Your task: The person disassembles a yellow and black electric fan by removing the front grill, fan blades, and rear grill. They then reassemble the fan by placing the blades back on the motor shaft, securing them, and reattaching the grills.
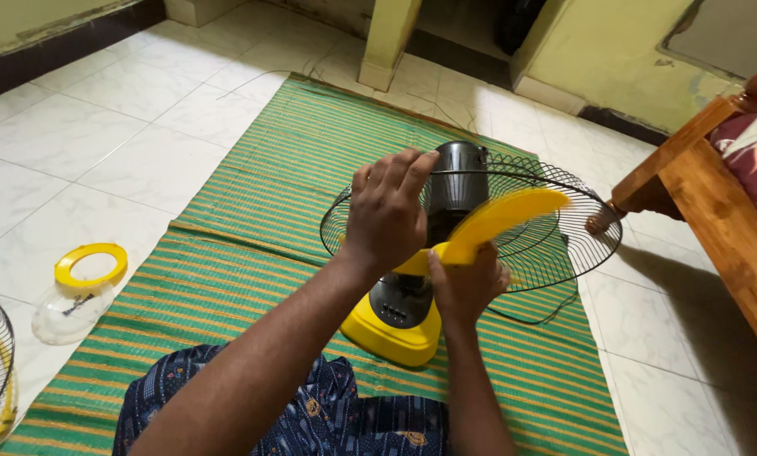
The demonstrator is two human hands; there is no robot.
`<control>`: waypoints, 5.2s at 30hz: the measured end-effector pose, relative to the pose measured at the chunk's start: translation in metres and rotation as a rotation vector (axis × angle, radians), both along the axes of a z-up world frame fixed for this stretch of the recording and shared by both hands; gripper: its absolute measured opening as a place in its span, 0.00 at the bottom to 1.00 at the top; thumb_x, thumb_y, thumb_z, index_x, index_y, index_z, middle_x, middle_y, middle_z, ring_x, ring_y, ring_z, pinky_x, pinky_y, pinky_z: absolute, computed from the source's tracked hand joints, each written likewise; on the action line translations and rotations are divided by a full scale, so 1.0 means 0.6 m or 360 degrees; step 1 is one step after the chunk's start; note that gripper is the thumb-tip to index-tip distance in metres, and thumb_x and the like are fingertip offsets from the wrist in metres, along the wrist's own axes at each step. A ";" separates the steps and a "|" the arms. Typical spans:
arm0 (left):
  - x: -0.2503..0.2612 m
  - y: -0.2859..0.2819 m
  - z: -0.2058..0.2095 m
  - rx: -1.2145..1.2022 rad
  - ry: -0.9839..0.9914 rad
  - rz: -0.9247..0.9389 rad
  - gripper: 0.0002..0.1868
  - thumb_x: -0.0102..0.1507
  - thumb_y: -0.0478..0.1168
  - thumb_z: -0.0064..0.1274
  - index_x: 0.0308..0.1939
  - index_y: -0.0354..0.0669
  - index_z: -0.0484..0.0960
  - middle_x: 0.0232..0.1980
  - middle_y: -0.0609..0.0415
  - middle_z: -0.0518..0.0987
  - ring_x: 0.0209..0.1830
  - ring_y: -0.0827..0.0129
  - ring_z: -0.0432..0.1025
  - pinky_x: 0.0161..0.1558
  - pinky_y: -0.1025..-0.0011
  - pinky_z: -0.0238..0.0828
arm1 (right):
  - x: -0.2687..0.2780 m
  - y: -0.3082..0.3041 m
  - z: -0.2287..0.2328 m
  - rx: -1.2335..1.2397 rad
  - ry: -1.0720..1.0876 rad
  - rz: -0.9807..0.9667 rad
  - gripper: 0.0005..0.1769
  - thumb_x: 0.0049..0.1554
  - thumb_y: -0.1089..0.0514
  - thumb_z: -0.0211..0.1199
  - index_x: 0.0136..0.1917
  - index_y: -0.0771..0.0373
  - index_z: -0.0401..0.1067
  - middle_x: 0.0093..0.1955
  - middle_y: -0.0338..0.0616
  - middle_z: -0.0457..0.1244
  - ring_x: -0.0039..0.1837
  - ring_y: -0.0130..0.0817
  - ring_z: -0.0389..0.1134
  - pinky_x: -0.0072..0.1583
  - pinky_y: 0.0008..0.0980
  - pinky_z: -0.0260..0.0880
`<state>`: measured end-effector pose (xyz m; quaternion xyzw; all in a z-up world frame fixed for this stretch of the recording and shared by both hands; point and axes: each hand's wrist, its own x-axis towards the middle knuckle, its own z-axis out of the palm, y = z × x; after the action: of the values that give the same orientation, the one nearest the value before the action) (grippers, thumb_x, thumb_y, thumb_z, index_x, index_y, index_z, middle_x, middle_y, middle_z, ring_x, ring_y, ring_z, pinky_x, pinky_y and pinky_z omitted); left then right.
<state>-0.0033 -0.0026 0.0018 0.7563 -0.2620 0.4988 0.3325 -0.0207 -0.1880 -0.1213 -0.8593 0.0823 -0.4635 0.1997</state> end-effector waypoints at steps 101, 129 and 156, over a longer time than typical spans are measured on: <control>0.070 -0.134 -0.156 0.0469 0.1151 -0.0558 0.23 0.54 0.40 0.65 0.54 0.54 0.82 0.42 0.51 0.84 0.49 0.53 0.77 0.55 0.50 0.65 | 0.037 -0.008 0.439 -0.0233 0.1343 0.0760 0.37 0.51 0.29 0.64 0.66 0.53 0.76 0.60 0.49 0.71 0.62 0.41 0.72 0.62 0.39 0.69; 0.062 -0.106 -0.176 0.0473 0.1351 -0.0837 0.22 0.51 0.44 0.68 0.49 0.51 0.84 0.41 0.50 0.86 0.44 0.52 0.80 0.51 0.54 0.72 | 0.022 0.014 0.439 -0.0175 0.1305 0.0629 0.35 0.49 0.26 0.63 0.61 0.47 0.79 0.56 0.45 0.72 0.58 0.38 0.73 0.59 0.37 0.70; -0.042 0.219 -0.409 -0.2224 0.1838 -0.1460 0.18 0.63 0.35 0.59 0.56 0.32 0.80 0.45 0.49 0.79 0.39 0.60 0.73 0.41 0.62 0.68 | -0.041 0.033 0.352 -0.1133 -0.0461 0.0584 0.15 0.64 0.55 0.73 0.60 0.64 0.76 0.60 0.53 0.71 0.61 0.48 0.73 0.64 0.42 0.72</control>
<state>-0.0286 0.1287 -0.2437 0.3445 0.0237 -0.0769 0.9353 -0.0456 -0.1680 0.0901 -0.8011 -0.2660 -0.5357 -0.0209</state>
